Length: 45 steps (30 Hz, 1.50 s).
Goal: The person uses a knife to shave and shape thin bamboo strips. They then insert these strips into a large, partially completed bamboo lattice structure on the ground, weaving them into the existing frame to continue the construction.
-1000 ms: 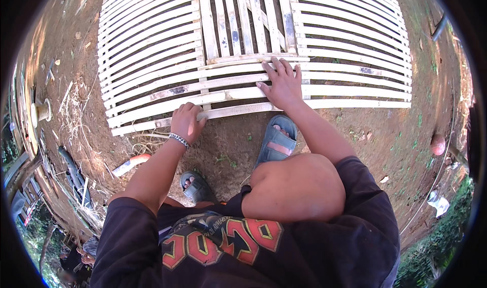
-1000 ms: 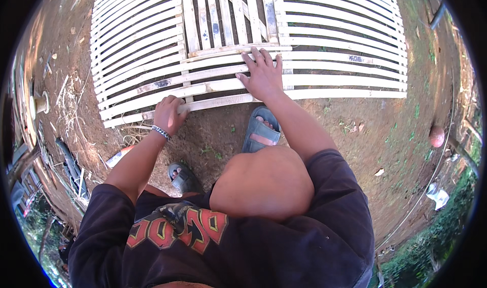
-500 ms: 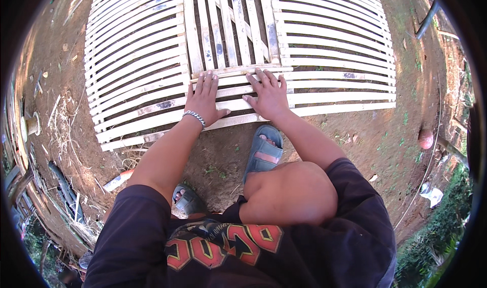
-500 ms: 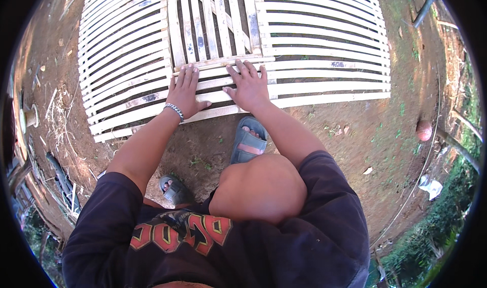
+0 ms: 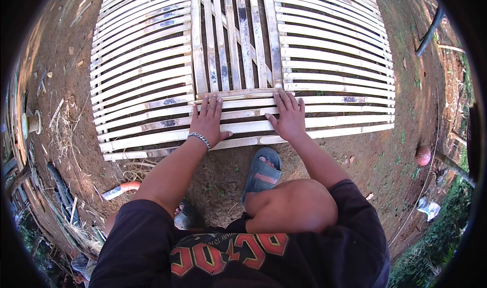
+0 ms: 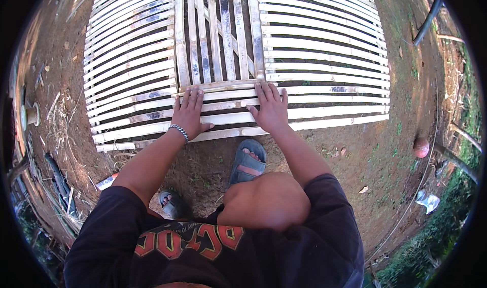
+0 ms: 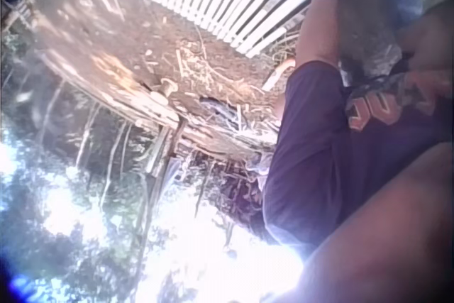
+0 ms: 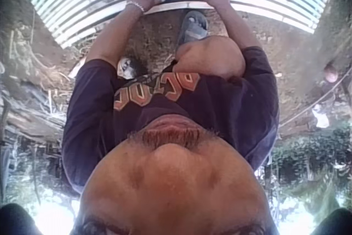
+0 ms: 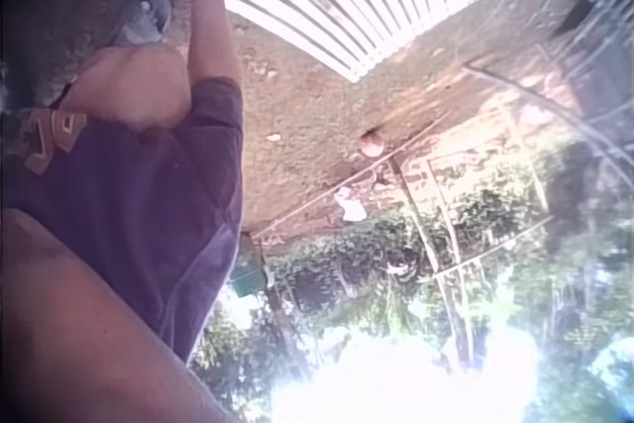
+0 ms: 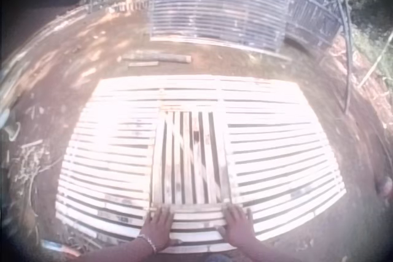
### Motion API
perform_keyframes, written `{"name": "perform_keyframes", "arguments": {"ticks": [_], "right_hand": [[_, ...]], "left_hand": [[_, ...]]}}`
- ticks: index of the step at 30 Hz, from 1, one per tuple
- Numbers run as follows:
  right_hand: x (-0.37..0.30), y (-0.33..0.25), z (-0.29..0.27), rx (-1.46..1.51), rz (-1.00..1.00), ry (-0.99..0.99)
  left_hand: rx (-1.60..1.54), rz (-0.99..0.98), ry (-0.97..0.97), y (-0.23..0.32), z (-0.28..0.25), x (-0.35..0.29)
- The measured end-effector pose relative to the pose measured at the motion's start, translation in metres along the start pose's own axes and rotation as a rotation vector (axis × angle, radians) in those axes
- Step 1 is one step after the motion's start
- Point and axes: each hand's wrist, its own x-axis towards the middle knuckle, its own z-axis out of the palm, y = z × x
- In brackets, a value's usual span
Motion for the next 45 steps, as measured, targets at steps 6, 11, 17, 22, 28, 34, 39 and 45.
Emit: {"name": "perform_keyframes", "arguments": {"ticks": [6, 11, 17, 22, 28, 34, 39, 45], "right_hand": [[-0.002, 0.003, 0.008, -0.008, -0.029, 0.060], [-0.003, 0.005, 0.008, 0.006, -0.037, 0.086], [-0.004, 0.013, 0.007, 0.195, -0.026, 0.138], [-0.018, 0.034, 0.013, 0.223, 0.132, 0.222], [-0.025, 0.044, 0.009, 0.131, 0.193, 0.196], [-0.021, 0.042, 0.009, 0.074, 0.191, 0.150], [-0.020, 0.038, 0.008, 0.034, 0.178, 0.174], [-0.012, 0.045, 0.008, 0.130, 0.203, 0.202]], "left_hand": [[0.006, -0.006, -0.005, 0.001, -0.002, 0.000], [0.016, -0.014, 0.007, 0.003, -0.001, 0.001], [0.058, -0.013, 0.016, 0.004, 0.000, 0.000], [0.065, -0.014, 0.001, 0.008, -0.004, -0.001], [0.048, -0.024, -0.013, 0.006, -0.004, -0.001], [0.047, -0.024, -0.030, 0.008, -0.005, 0.000], [0.049, -0.024, -0.023, 0.007, -0.005, 0.000], [0.040, -0.024, -0.021, 0.008, -0.004, 0.000]]}}
